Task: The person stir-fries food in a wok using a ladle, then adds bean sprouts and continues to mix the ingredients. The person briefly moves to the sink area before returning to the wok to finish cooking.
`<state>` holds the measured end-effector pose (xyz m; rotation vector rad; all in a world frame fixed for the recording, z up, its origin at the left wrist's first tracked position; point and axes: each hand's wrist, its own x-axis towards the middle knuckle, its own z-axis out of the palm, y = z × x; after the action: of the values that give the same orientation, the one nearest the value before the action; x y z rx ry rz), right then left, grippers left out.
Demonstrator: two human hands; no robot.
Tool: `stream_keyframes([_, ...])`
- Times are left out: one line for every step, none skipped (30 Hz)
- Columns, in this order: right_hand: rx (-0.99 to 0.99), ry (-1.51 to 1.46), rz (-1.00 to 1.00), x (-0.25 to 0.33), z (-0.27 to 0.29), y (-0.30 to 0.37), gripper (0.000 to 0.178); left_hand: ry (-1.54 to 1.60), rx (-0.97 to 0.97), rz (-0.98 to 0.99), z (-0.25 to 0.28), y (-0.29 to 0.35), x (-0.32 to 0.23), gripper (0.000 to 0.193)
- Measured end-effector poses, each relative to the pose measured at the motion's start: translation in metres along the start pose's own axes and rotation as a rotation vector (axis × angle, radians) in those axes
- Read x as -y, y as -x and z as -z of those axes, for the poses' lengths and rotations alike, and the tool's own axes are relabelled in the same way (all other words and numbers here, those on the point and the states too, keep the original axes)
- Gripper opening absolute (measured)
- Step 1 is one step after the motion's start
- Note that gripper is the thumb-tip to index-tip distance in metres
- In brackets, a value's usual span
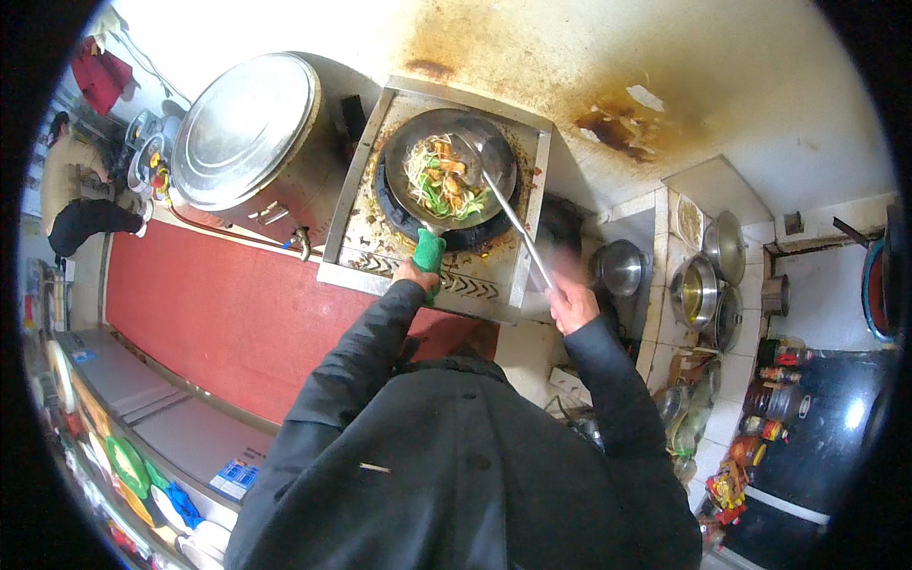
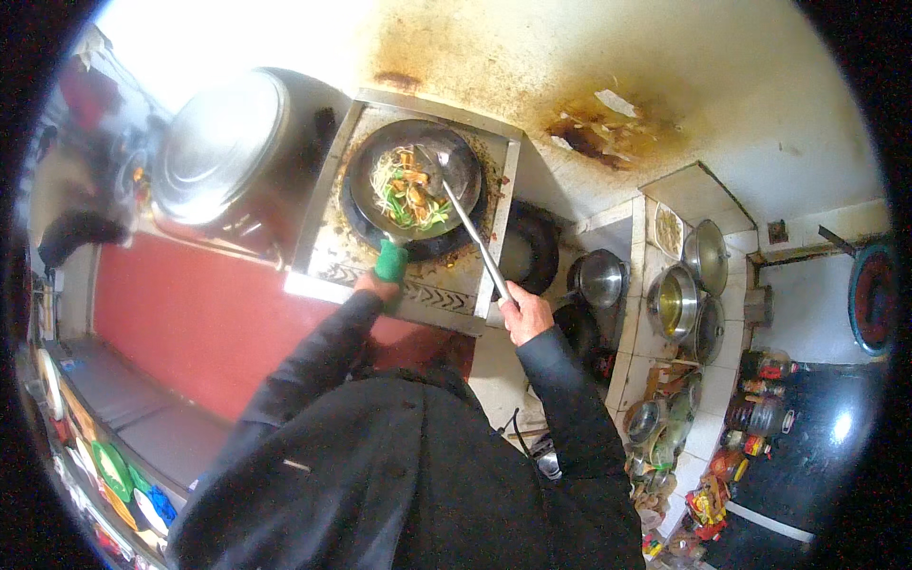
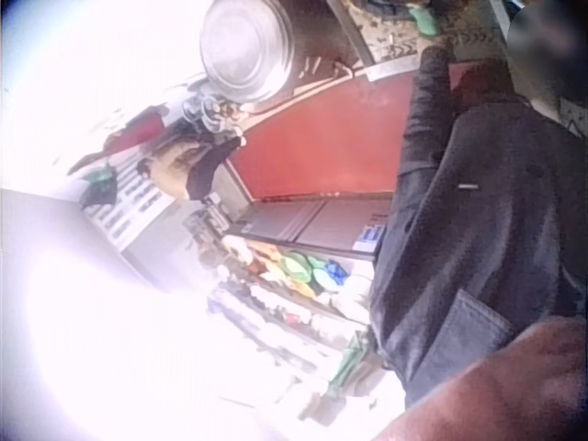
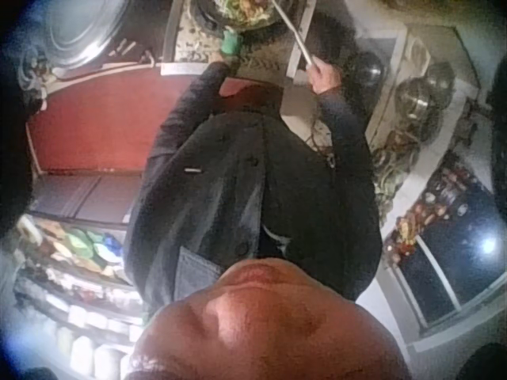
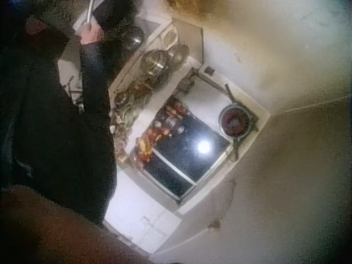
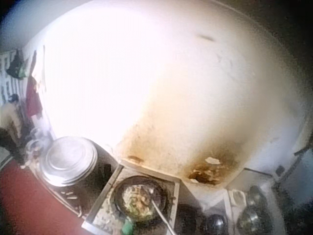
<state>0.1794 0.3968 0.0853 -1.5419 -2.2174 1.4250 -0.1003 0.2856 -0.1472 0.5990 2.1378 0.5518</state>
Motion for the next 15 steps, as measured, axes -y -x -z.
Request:
stream_keyframes([0.041,-0.081,-0.076,-0.005,-0.002,0.008,0.021,0.01,0.001,-0.006,-0.004,-0.001,0.003,0.071])
stream_keyframes([0.08,-0.166,-0.145,-0.009,-0.006,0.008,0.02,0.017,-0.004,-0.017,-0.004,-0.004,0.003,0.071])
stream_keyframes([0.131,0.041,0.013,-0.02,-0.011,0.002,0.027,-0.007,-0.002,-0.012,-0.002,-0.002,-0.002,0.065])
stream_keyframes([0.122,0.188,0.158,-0.038,-0.022,-0.013,0.032,-0.03,0.0,-0.008,0.001,0.0,-0.007,0.06])
stream_keyframes([0.018,0.255,0.216,-0.035,-0.03,-0.023,0.033,-0.05,-0.004,0.012,0.003,0.004,-0.006,0.055])
stream_keyframes([-0.086,0.322,0.273,-0.033,-0.034,-0.03,0.035,-0.044,-0.009,0.018,0.003,0.007,-0.006,0.055])
stream_keyframes([-0.102,0.285,0.284,-0.034,-0.029,-0.028,0.035,-0.038,-0.014,0.025,0.003,0.009,-0.008,0.055])
stream_keyframes([-0.157,0.254,0.305,-0.03,-0.02,-0.02,0.036,-0.027,-0.022,0.03,0.004,0.009,-0.008,0.055])
stream_keyframes([-0.203,0.247,0.288,-0.038,-0.015,-0.027,0.035,-0.033,-0.032,0.03,0.005,0.009,-0.007,0.054])
stream_keyframes([-0.249,0.239,0.27,-0.043,-0.012,-0.039,0.034,-0.026,-0.021,0.031,0.004,0.008,-0.006,0.054])
stream_keyframes([-0.253,0.254,0.241,-0.033,-0.008,-0.051,0.032,-0.023,-0.009,0.032,0.003,0.004,-0.002,0.054])
stream_keyframes([-0.26,0.267,0.244,-0.025,-0.007,-0.06,0.03,-0.021,0.002,0.027,0.003,0.003,-0.002,0.054])
stream_keyframes([-0.258,0.295,0.188,-0.02,-0.014,-0.069,0.029,-0.015,0.004,0.013,0.003,0.002,-0.002,0.059])
stream_keyframes([-0.256,0.321,0.128,-0.018,-0.025,-0.079,0.028,-0.012,0.009,0.0,0.005,0.004,-0.003,0.063])
stream_keyframes([-0.24,0.292,0.194,-0.022,-0.037,-0.089,0.026,-0.013,0.015,-0.014,0.006,0.004,-0.003,0.068])
